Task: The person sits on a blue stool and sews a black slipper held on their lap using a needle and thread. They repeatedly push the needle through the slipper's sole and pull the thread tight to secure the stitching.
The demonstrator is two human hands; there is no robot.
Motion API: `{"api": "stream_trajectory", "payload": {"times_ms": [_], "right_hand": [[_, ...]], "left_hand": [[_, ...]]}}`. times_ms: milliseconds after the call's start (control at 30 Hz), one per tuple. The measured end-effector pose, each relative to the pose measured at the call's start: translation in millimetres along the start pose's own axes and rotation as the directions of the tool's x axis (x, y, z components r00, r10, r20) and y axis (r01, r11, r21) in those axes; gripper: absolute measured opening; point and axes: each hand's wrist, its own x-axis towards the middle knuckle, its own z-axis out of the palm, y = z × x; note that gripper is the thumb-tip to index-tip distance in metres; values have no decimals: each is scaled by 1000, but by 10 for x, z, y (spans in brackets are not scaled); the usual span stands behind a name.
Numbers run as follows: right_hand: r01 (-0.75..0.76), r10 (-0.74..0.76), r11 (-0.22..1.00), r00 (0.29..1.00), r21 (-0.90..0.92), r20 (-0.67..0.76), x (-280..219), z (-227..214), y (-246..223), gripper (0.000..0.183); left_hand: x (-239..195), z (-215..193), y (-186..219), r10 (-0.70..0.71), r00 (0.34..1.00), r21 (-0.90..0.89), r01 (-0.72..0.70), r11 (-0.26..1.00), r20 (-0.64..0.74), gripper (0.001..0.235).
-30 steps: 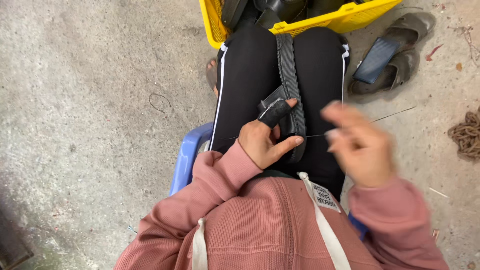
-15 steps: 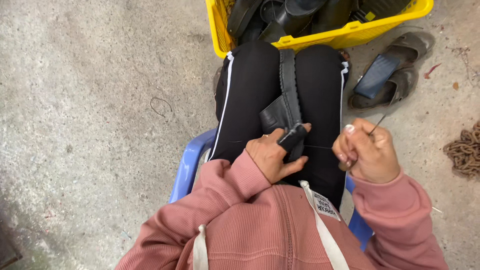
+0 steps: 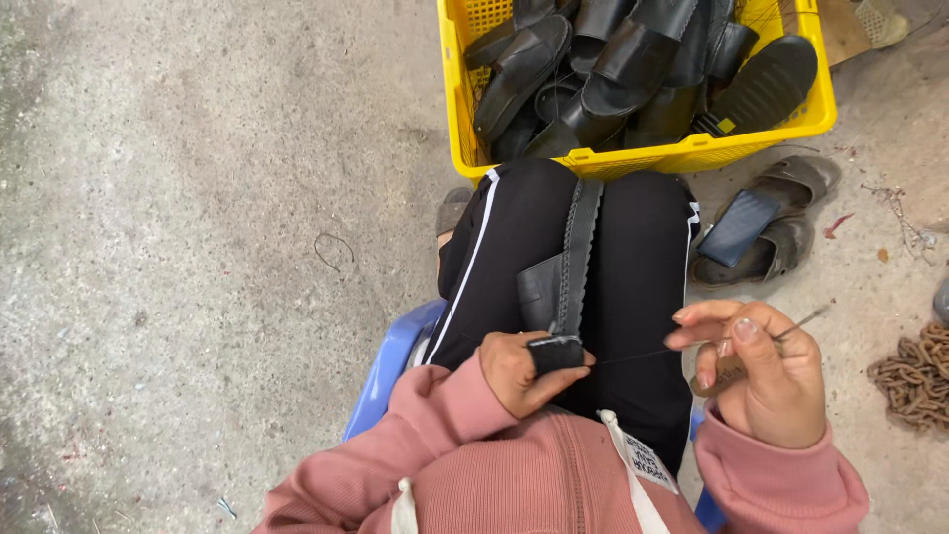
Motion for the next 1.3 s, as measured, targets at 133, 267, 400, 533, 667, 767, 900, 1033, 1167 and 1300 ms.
{"api": "stream_trajectory", "payload": {"times_ms": [133, 267, 400, 533, 667, 767, 900, 1033, 1167, 1300], "right_hand": [[-15, -11, 985, 989, -174, -147, 137, -162, 158, 16], [-91, 64, 987, 979, -134, -193, 55, -170, 431, 11], [-214, 188, 967, 966, -138, -177, -126, -188, 750, 23], [-300, 282, 944, 950, -136, -137, -187, -198, 880, 32], [-372, 352, 906, 927, -201, -126, -175, 8, 708, 30], [-418, 428, 838, 902, -349, -54, -173, 104, 740, 30], [-356, 389, 850, 921, -390, 7, -111, 332, 661, 31], [-314, 346, 854, 938, -414, 2, -59, 444, 637, 28], [-224, 237, 951, 971, -216, 36, -27, 416, 727, 25], [-125, 150, 962, 985, -242, 86, -23, 241, 809, 23]], "left_hand": [[202, -765, 170, -550, 834, -231, 525, 819, -53, 20], [84, -612, -416, -198, 740, -7, 253, 967, -643, 43], [164, -371, -50, 7, 980, 190, 31, 981, -197, 34], [82, -73, -207, 105, 991, 143, -116, 983, 83, 53], [229, -333, 301, 15, 966, 159, 27, 987, -257, 28], [-33, -15, 119, -94, 995, 185, 98, 978, -28, 62], [-203, 131, -26, -445, 895, -20, 445, 895, -39, 69], [-291, 145, -159, -595, 799, 28, 599, 800, -83, 64], [5, -728, 100, -369, 906, 177, 406, 897, -207, 12], [-93, -1122, -134, -180, 906, 667, 406, 624, -382, 33]]}}
